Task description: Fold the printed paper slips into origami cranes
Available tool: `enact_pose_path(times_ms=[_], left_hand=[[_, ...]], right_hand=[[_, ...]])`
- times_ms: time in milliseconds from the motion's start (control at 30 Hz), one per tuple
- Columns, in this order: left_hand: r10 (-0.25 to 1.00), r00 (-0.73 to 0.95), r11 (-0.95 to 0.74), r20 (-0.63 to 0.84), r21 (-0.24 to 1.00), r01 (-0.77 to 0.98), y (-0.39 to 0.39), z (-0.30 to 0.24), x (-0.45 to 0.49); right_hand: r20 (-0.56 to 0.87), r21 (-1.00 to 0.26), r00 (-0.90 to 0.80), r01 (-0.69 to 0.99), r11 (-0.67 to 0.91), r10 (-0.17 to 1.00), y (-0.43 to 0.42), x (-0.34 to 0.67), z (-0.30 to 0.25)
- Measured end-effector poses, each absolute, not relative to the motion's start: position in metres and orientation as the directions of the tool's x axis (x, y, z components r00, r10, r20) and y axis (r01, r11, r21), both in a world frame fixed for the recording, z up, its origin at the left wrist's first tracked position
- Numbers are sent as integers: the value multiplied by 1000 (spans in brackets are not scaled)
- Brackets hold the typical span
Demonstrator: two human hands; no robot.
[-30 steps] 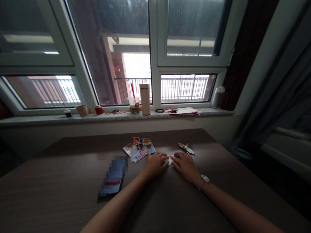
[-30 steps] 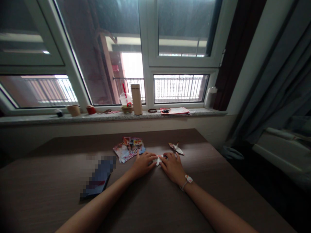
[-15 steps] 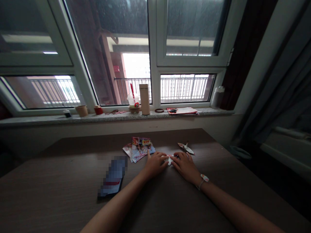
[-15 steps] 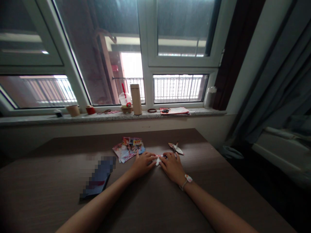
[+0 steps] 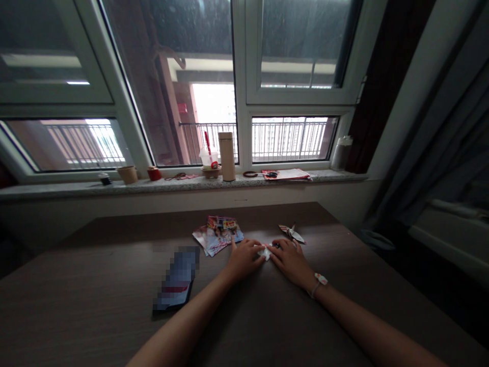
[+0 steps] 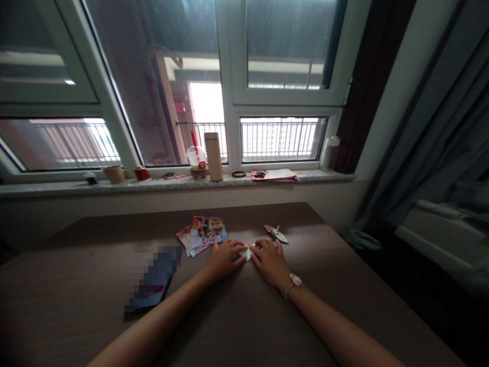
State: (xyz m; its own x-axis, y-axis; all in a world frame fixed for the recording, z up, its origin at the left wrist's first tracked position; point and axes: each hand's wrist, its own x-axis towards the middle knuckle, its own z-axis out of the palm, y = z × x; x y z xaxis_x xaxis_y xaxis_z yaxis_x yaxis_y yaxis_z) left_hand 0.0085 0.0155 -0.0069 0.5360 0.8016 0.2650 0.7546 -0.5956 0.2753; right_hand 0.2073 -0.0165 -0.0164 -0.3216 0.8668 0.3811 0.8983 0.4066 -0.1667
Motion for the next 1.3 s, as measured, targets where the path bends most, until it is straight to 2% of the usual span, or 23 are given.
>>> enact_pose_path(times_ms=[833,1300], left_hand=[[803,519,-594,294,323,737,16,-8,8],[805,523,-591,279,305,747,17,-8,8]], right_hand=[[355,-171,-296,912,372,887,-18,204,-13],[362,-175,-292,912,372,885,-18,204,-14]])
